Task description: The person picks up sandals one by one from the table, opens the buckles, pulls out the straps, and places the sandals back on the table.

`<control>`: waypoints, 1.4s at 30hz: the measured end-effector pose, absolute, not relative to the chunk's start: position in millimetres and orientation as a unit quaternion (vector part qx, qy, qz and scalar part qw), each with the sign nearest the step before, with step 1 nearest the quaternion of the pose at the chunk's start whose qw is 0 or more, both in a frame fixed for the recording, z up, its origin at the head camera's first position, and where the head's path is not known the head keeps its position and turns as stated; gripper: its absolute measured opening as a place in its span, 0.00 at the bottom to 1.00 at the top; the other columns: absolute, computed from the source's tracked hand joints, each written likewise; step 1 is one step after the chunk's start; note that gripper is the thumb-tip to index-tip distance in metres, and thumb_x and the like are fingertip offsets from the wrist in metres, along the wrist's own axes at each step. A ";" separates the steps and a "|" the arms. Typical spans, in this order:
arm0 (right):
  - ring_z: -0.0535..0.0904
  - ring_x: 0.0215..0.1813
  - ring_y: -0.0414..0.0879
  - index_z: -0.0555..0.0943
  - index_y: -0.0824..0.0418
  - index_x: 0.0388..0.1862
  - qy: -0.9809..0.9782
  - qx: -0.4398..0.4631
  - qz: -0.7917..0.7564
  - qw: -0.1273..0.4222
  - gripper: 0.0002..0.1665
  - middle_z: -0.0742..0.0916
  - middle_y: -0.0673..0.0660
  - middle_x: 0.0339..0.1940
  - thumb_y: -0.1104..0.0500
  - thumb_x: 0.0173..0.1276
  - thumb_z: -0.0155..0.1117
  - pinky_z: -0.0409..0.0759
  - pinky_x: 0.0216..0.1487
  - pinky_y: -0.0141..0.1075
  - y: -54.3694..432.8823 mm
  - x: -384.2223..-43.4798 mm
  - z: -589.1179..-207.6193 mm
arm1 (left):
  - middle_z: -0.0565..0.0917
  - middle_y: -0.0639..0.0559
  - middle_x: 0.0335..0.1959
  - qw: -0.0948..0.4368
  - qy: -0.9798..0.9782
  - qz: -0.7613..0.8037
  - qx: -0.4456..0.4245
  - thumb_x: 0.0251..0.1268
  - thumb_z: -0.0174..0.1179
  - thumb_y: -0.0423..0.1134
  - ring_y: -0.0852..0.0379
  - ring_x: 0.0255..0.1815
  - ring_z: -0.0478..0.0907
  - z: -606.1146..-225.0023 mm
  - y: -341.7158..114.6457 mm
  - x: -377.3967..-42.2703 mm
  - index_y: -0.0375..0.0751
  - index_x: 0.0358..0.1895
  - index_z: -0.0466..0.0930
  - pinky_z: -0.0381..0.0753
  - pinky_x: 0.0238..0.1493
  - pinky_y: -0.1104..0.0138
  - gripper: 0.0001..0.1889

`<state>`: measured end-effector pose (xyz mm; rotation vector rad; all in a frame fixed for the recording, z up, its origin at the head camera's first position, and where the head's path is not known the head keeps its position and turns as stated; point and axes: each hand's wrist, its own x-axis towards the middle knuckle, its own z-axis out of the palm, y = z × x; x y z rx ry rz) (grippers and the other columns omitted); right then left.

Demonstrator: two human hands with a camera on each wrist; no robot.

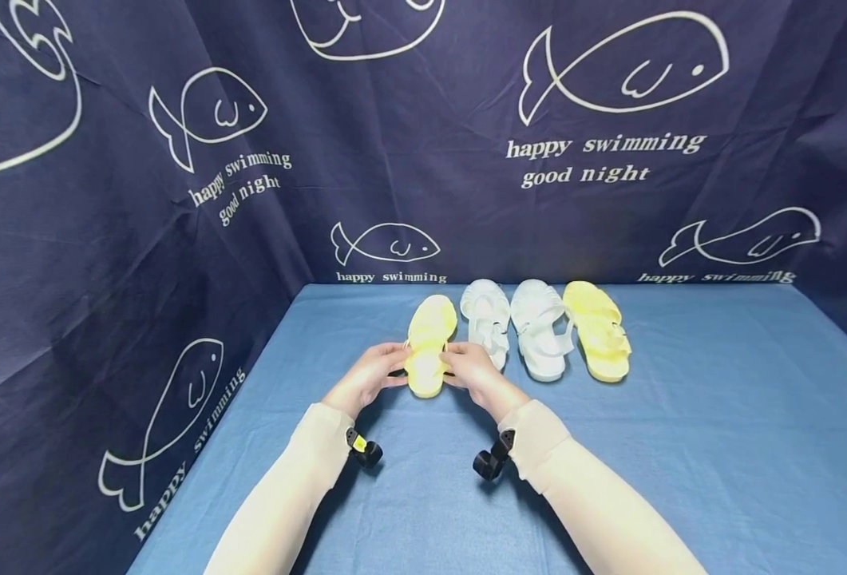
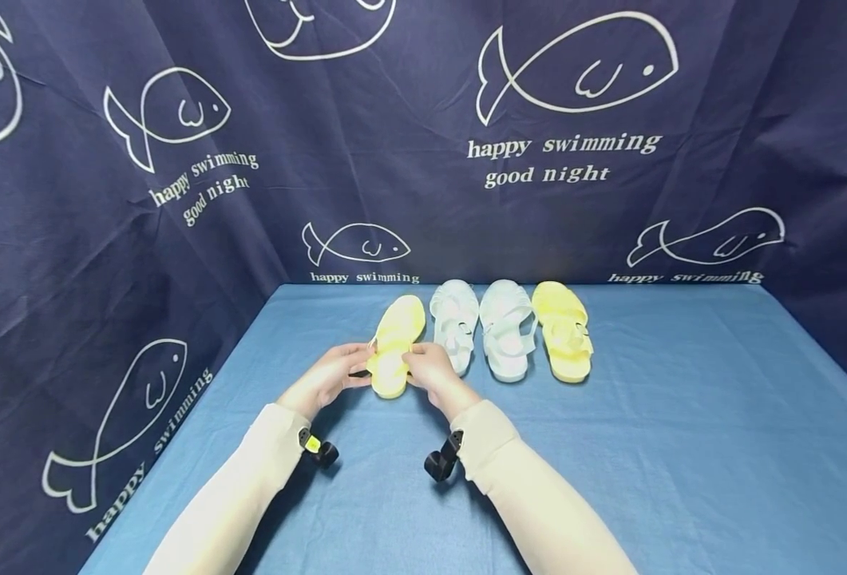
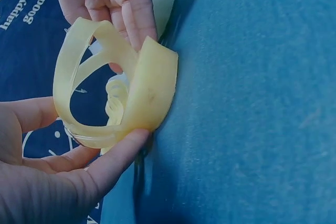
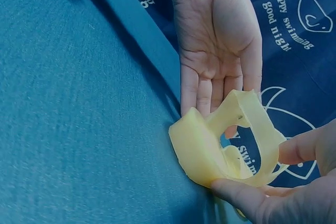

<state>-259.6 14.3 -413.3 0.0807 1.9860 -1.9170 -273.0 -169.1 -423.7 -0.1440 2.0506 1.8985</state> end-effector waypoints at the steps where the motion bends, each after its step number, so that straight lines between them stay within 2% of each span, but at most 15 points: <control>1: 0.68 0.70 0.62 0.59 0.74 0.72 0.706 0.027 -0.682 0.188 0.28 0.69 0.70 0.70 0.63 0.77 0.47 0.75 0.65 0.46 15.0 -259.2 -414.2 | 0.72 0.37 0.66 0.172 0.721 0.669 -0.054 0.75 0.51 0.38 0.41 0.68 0.69 -423.6 -169.0 -272.2 0.29 0.66 0.66 0.78 0.60 0.52 0.23; 10: 0.69 0.69 0.62 0.60 0.74 0.71 0.691 0.022 -0.695 0.198 0.29 0.69 0.70 0.70 0.63 0.76 0.50 0.76 0.64 0.45 16.2 -250.8 -416.2 | 0.71 0.38 0.66 0.180 0.723 0.664 -0.066 0.74 0.53 0.39 0.42 0.67 0.70 -422.6 -172.1 -264.1 0.30 0.65 0.68 0.80 0.58 0.53 0.22; 21: 0.72 0.67 0.61 0.65 0.76 0.67 0.692 0.027 -0.699 0.181 0.26 0.74 0.71 0.66 0.63 0.76 0.50 0.77 0.63 0.44 14.9 -245.4 -418.0 | 0.72 0.37 0.66 0.167 0.721 0.670 -0.056 0.74 0.52 0.39 0.41 0.67 0.70 -426.3 -173.3 -257.7 0.30 0.65 0.68 0.80 0.58 0.53 0.22; 33: 0.71 0.68 0.60 0.65 0.74 0.68 0.688 0.032 -0.703 0.179 0.26 0.74 0.70 0.67 0.62 0.76 0.50 0.76 0.63 0.44 14.6 -239.1 -420.2 | 0.71 0.36 0.66 0.167 0.722 0.670 -0.047 0.74 0.52 0.39 0.40 0.67 0.69 -426.4 -172.9 -251.3 0.29 0.64 0.68 0.79 0.58 0.53 0.22; 42: 0.73 0.66 0.60 0.67 0.75 0.67 0.686 0.024 -0.706 0.175 0.25 0.76 0.71 0.64 0.63 0.75 0.51 0.77 0.62 0.45 16.4 -232.3 -422.5 | 0.72 0.38 0.66 0.168 0.721 0.670 -0.050 0.73 0.53 0.39 0.40 0.67 0.69 -428.1 -175.0 -246.6 0.31 0.65 0.69 0.80 0.57 0.53 0.22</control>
